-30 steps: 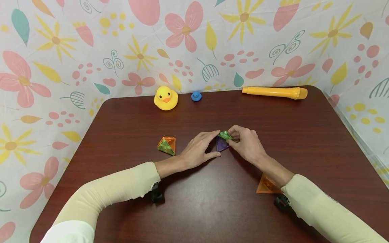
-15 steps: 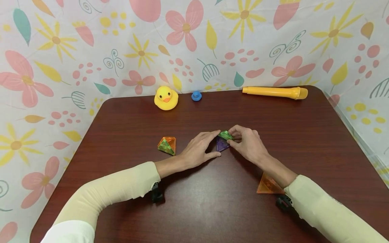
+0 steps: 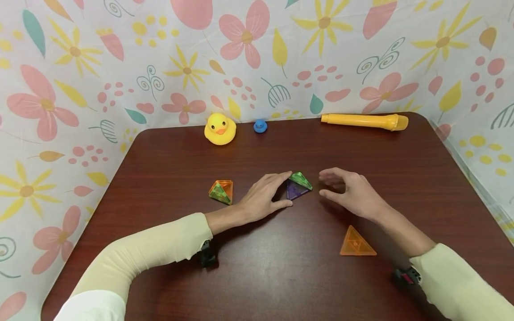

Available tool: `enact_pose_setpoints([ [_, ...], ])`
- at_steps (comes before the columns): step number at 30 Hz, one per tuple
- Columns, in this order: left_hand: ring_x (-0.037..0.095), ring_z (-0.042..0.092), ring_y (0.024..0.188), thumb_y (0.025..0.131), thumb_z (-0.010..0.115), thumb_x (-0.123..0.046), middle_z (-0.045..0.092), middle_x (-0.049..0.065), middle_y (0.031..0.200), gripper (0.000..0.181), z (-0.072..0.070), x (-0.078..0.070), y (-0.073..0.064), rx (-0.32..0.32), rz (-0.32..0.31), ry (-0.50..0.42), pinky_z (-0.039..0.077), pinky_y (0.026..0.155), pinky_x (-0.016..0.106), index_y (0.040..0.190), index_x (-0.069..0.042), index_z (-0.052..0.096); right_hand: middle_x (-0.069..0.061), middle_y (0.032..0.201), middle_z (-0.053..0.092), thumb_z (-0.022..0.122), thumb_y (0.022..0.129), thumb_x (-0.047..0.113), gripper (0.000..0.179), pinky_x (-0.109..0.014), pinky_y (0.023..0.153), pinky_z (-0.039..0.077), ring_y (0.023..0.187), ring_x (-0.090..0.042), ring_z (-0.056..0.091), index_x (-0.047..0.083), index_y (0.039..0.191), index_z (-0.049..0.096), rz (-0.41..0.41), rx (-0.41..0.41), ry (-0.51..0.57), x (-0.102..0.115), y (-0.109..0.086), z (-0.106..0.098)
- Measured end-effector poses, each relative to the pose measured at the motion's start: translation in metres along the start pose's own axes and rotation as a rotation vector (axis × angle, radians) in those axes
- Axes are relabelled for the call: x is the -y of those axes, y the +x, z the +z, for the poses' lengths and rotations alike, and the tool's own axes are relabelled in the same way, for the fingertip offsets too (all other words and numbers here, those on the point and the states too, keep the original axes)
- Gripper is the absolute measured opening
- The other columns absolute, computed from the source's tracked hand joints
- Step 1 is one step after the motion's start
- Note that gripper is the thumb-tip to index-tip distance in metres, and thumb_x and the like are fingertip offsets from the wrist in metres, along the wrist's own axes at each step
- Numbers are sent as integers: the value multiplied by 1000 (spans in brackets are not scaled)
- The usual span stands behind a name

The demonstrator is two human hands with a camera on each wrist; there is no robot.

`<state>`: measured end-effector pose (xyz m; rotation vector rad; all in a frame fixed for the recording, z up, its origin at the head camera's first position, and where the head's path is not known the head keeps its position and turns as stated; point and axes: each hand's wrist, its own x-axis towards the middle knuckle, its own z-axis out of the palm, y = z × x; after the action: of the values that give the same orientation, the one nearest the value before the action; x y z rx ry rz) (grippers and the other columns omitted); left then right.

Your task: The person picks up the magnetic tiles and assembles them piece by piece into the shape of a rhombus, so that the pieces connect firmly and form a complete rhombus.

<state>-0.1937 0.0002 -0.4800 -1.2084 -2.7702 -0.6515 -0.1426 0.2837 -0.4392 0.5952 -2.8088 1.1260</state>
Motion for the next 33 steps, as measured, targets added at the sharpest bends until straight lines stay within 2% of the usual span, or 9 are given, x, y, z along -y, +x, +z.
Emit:
enact_pose_setpoints([
  [3,23,49,145,98,78,-44,48,4,163,85,0,0,1,1,1,1,37,121,37,164,-8,39,-12,134,70,83,95,15,55,-11,92,50,114,-25,69,8,145,62,-1,72,47,-8,-9,-10],
  [10,23,48,145,98,78,-45,48,4,163,85,-1,0,0,8,-3,7,36,121,36,164,-9,39,-8,141,67,85,93,16,58,-14,96,48,118,-13,64,14,147,62,-32,214,128,-23,-31,-24],
  [15,23,48,145,99,77,-45,48,4,163,84,-1,0,0,18,-7,8,36,121,37,164,-9,39,-8,137,69,85,92,9,55,-17,94,49,114,-13,63,12,143,66,-100,251,165,-30,-43,-27],
  [21,22,49,144,98,77,-45,48,4,163,85,0,0,1,10,-2,15,37,120,35,164,-9,39,-3,131,71,86,91,11,52,-22,88,52,108,-14,61,13,140,68,-71,302,194,-32,-59,-32],
  [29,22,49,144,98,78,-45,49,4,163,85,-1,-1,1,9,-6,16,37,120,36,164,-8,39,-5,137,65,85,90,5,53,-21,91,46,117,-10,57,10,140,67,-123,398,256,-37,-74,-35],
  [33,22,49,144,98,78,-46,49,3,163,85,-1,-1,1,13,-9,19,37,120,35,164,-9,39,-3,140,62,87,89,9,56,-22,94,44,122,-9,54,13,141,66,-92,412,256,-36,-78,-35],
])
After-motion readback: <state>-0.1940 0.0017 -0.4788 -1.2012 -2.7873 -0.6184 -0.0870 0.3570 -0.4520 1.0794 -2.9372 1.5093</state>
